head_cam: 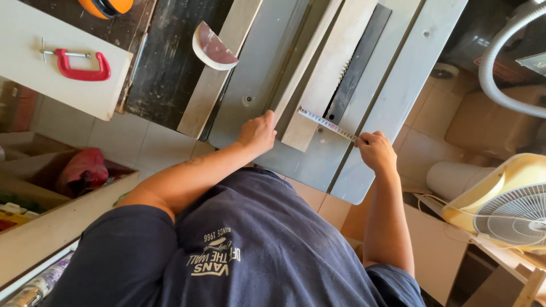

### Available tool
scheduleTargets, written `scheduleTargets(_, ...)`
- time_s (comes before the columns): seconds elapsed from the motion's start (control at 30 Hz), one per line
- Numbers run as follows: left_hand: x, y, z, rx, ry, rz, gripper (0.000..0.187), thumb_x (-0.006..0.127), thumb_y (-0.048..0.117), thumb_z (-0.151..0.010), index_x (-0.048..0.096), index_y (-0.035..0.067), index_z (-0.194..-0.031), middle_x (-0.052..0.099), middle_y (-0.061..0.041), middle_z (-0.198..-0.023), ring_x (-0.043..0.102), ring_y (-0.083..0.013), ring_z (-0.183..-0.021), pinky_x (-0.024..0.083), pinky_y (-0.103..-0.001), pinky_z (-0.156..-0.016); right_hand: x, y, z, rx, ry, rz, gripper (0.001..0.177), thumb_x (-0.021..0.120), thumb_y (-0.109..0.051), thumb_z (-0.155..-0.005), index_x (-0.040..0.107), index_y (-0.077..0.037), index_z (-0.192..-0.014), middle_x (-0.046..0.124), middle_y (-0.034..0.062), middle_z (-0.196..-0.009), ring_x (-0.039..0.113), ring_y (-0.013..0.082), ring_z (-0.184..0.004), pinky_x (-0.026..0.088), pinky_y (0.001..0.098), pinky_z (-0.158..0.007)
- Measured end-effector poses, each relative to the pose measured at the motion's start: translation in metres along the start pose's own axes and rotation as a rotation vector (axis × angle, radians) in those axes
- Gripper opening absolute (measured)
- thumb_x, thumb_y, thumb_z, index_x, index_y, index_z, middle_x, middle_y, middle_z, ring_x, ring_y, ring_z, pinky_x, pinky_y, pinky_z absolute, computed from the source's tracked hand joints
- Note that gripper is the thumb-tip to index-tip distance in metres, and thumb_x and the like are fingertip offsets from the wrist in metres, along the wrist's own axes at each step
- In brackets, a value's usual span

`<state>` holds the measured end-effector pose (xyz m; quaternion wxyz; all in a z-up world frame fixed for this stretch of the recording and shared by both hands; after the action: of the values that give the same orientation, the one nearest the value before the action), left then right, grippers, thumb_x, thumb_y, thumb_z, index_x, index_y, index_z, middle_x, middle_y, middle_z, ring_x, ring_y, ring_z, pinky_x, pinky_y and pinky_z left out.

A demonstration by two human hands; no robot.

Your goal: Measuring wood and setting up a table saw fence using a tape measure and C-clamp

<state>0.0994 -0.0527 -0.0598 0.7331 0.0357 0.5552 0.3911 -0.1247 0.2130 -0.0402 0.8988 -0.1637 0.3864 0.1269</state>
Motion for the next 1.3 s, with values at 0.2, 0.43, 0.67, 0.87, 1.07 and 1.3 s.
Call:
scheduleTargets(0.2,0.005,0.014,-0.007,0.107,0.032,0.132,0.033,0.07,0.029,-0.098,0.051,0.004,-0.11,0.07,-0.023,-0.106,0.074,-0.0509,-0.094,0.062,-0.061,-0.082,-0.003,-0.014,0.001,0.022,0.036,0.036,0.029,0.055,-0.044,-0.105,0.078,-0.027,-0.103,0.068,0.005,-0.121,0.064,0.0335,-0.12,0.054,0.0501,-0.103)
scheduleTargets(0.43,0.016,0.009,-0.009,0.169,0.037,0.111,0.046,0.077,0.036,-0.093,0.053,0.009,-0.122,0.067,-0.015,-0.108,0.076,-0.046,-0.093,0.063,-0.057,-0.081,0.007,-0.02,-0.02,0.02,0.029,0.104,0.03,0.055,-0.044,-0.104,0.078,-0.029,-0.115,0.067,0.0032,-0.122,0.062,0.0297,-0.122,0.053,0.0508,-0.102)
scheduleTargets(0.67,0.029,0.001,-0.014,0.158,0.04,0.114,0.057,0.081,0.045,-0.089,0.054,0.01,-0.125,0.066,-0.014,-0.107,0.076,-0.0441,-0.092,0.063,-0.056,-0.082,0.014,-0.02,-0.029,0.036,0.018,0.133,0.029,0.054,-0.042,-0.104,0.079,-0.03,-0.11,0.068,0.0032,-0.122,0.062,0.0297,-0.121,0.052,0.0509,-0.101)
scheduleTargets(0.87,0.027,0.001,-0.011,0.15,0.029,0.127,0.06,0.082,0.047,-0.088,0.051,0.01,-0.125,0.066,-0.016,-0.108,0.075,-0.0461,-0.092,0.062,-0.057,-0.083,0.016,-0.015,-0.027,0.068,0.004,0.137,0.03,0.054,-0.043,-0.103,0.079,-0.03,-0.113,0.067,0.0044,-0.124,0.062,0.0297,-0.121,0.052,0.0504,-0.102)
scheduleTargets(1.07,0.029,0.0,-0.013,0.154,0.023,0.139,0.063,0.082,0.049,-0.087,0.05,0.01,-0.124,0.066,-0.017,-0.109,0.075,-0.0462,-0.093,0.062,-0.056,-0.083,0.017,-0.014,-0.028,0.071,0.014,0.127,0.029,0.054,-0.043,-0.103,0.079,-0.031,-0.112,0.067,0.0046,-0.123,0.062,0.0299,-0.121,0.052,0.0505,-0.101)
scheduleTargets(1.3,0.025,0.006,-0.011,0.133,0.013,0.119,0.06,0.083,0.045,-0.087,0.05,0.01,-0.122,0.066,-0.017,-0.11,0.075,-0.0468,-0.092,0.063,-0.057,-0.082,0.016,-0.015,-0.026,0.059,0.017,0.113,0.029,0.055,-0.042,-0.104,0.08,-0.029,-0.11,0.067,0.0062,-0.124,0.061,0.0315,-0.121,0.052,0.0507,-0.101)
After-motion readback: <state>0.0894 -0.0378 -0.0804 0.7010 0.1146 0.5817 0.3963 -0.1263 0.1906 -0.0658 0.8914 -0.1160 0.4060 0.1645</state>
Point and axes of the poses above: each hand's wrist, its own z-axis away from the middle knuckle, its own x-axis out of the palm, y = z × x, the point moved 9 cm from there along -z, towards the middle knuckle
